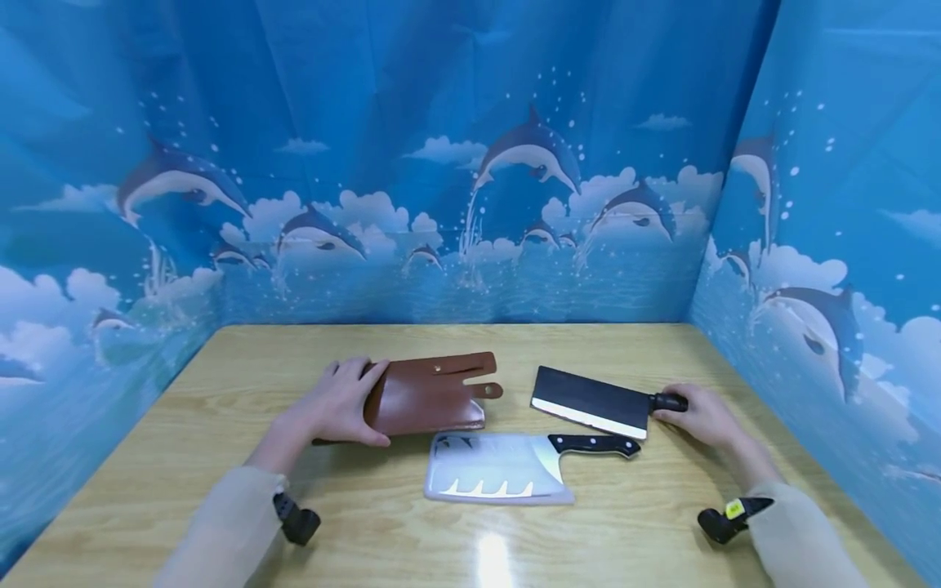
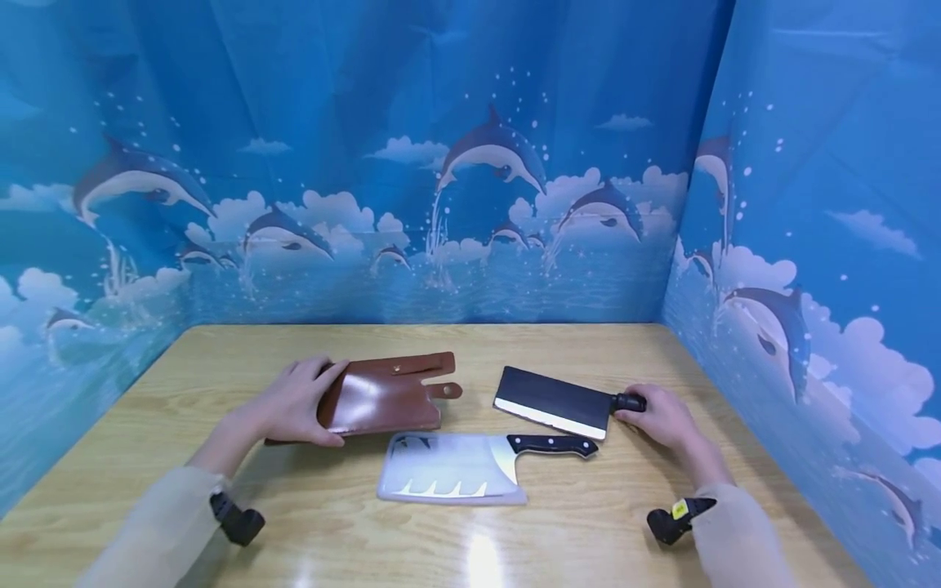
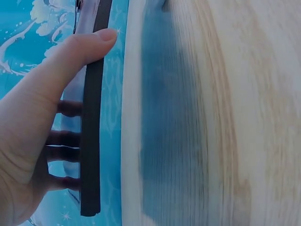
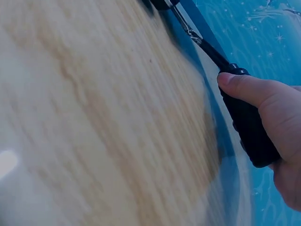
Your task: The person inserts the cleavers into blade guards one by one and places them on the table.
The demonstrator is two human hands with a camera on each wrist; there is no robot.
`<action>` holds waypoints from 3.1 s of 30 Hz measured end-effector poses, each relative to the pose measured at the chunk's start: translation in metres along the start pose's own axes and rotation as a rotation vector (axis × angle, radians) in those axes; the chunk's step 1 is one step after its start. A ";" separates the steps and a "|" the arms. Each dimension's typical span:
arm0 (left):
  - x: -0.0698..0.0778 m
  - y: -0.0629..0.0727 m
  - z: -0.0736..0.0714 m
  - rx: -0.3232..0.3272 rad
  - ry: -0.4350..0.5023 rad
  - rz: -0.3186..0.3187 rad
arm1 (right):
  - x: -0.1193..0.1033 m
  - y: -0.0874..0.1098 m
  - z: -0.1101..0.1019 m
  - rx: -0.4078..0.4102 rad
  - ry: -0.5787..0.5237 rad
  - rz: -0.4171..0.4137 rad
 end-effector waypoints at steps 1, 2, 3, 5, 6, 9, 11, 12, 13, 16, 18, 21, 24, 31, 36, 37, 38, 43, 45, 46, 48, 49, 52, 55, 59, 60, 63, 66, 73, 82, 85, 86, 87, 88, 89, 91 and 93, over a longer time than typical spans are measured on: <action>0.001 0.001 -0.001 0.010 -0.005 0.006 | -0.001 0.001 -0.001 0.003 -0.004 0.006; 0.003 0.001 -0.001 0.020 -0.011 0.014 | -0.003 0.001 -0.002 0.005 -0.012 0.011; 0.004 0.002 -0.002 0.031 -0.019 0.022 | -0.004 0.001 -0.003 0.008 -0.020 0.015; 0.007 0.002 -0.003 0.057 -0.037 0.038 | -0.008 0.001 -0.007 0.018 -0.034 0.017; 0.009 0.002 -0.003 0.066 -0.046 0.044 | -0.011 0.000 -0.008 0.025 -0.037 0.015; 0.014 0.001 -0.003 0.090 -0.069 0.056 | -0.018 -0.003 -0.013 0.043 -0.030 -0.008; 0.017 0.000 -0.003 0.097 -0.076 0.060 | -0.024 -0.005 -0.016 0.050 -0.017 -0.031; 0.019 0.000 -0.003 0.096 -0.076 0.060 | -0.027 -0.006 -0.017 0.052 -0.008 -0.043; 0.019 0.000 -0.002 0.098 -0.074 0.063 | -0.030 -0.007 -0.018 0.060 0.006 -0.058; 0.022 0.001 -0.001 0.104 -0.073 0.072 | -0.039 -0.010 -0.019 0.088 0.040 -0.096; 0.023 0.001 0.000 0.110 -0.074 0.082 | -0.044 -0.011 -0.019 0.114 0.053 -0.116; 0.024 0.001 0.002 0.125 -0.082 0.101 | -0.050 -0.012 -0.019 0.136 0.058 -0.135; 0.025 0.001 0.003 0.137 -0.091 0.111 | -0.055 -0.013 -0.019 0.148 0.057 -0.144; 0.024 0.001 0.007 0.136 -0.092 0.116 | -0.063 -0.016 -0.021 0.141 0.053 -0.140; 0.023 0.002 0.009 0.141 -0.083 0.140 | -0.066 -0.016 -0.022 0.148 0.062 -0.153; 0.023 0.003 0.009 0.146 -0.084 0.148 | -0.066 -0.016 -0.022 0.145 0.060 -0.154; 0.023 0.003 0.009 0.153 -0.083 0.157 | -0.067 -0.016 -0.022 0.142 0.061 -0.155; 0.020 0.003 0.010 0.178 -0.063 0.196 | -0.069 -0.017 -0.025 0.125 0.057 -0.157; 0.019 0.002 0.010 0.184 -0.044 0.216 | -0.071 -0.018 -0.026 0.122 0.056 -0.159; 0.019 0.002 0.010 0.183 -0.034 0.222 | -0.071 -0.018 -0.027 0.122 0.054 -0.159; 0.019 0.001 0.010 0.179 -0.016 0.233 | -0.072 -0.018 -0.028 0.125 0.050 -0.161; 0.018 0.000 0.010 0.179 -0.010 0.238 | -0.072 -0.018 -0.029 0.125 0.046 -0.161; 0.017 -0.001 0.010 0.171 0.011 0.239 | -0.073 -0.018 -0.029 0.126 0.029 -0.163; 0.016 -0.001 0.010 0.155 0.023 0.232 | -0.074 -0.018 -0.028 0.118 0.015 -0.157; 0.016 0.000 0.008 0.121 0.047 0.216 | -0.075 -0.017 -0.028 0.108 0.011 -0.139; 0.016 0.000 0.008 0.120 0.052 0.218 | -0.076 -0.016 -0.027 0.107 0.012 -0.135; 0.015 -0.001 0.010 0.113 0.060 0.216 | -0.076 -0.015 -0.025 0.112 0.013 -0.132; 0.015 -0.003 0.012 0.110 0.049 0.205 | -0.077 -0.013 -0.023 0.117 0.017 -0.138; 0.028 -0.007 0.013 0.139 0.021 0.209 | -0.085 -0.016 -0.014 0.151 0.006 -0.199; 0.040 -0.007 0.016 0.164 -0.038 0.234 | -0.097 -0.023 -0.005 0.156 0.023 -0.247; 0.045 -0.007 0.016 0.185 -0.051 0.247 | -0.105 -0.027 -0.004 0.148 0.045 -0.279; 0.047 -0.007 0.016 0.192 -0.055 0.252 | -0.108 -0.029 -0.003 0.145 0.052 -0.288; 0.049 -0.007 0.016 0.198 -0.055 0.256 | -0.111 -0.030 -0.003 0.143 0.056 -0.297; 0.051 -0.007 0.016 0.201 -0.052 0.259 | -0.114 -0.032 -0.003 0.143 0.062 -0.305; 0.052 -0.007 0.016 0.205 -0.049 0.263 | -0.116 -0.033 -0.002 0.142 0.068 -0.312; 0.054 -0.006 0.016 0.203 -0.040 0.259 | -0.121 -0.036 -0.001 0.145 0.079 -0.324; 0.055 -0.006 0.016 0.192 -0.041 0.245 | -0.124 -0.038 0.001 0.144 0.089 -0.331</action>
Point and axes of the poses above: each hand's wrist, its own y-axis away from the middle knuckle, its own z-axis out of the palm, x = y × z, the point moved 2 cm from there along -y, towards the middle knuckle, and after that the axes turned 10 degrees about -z, right-handed, at the moved point
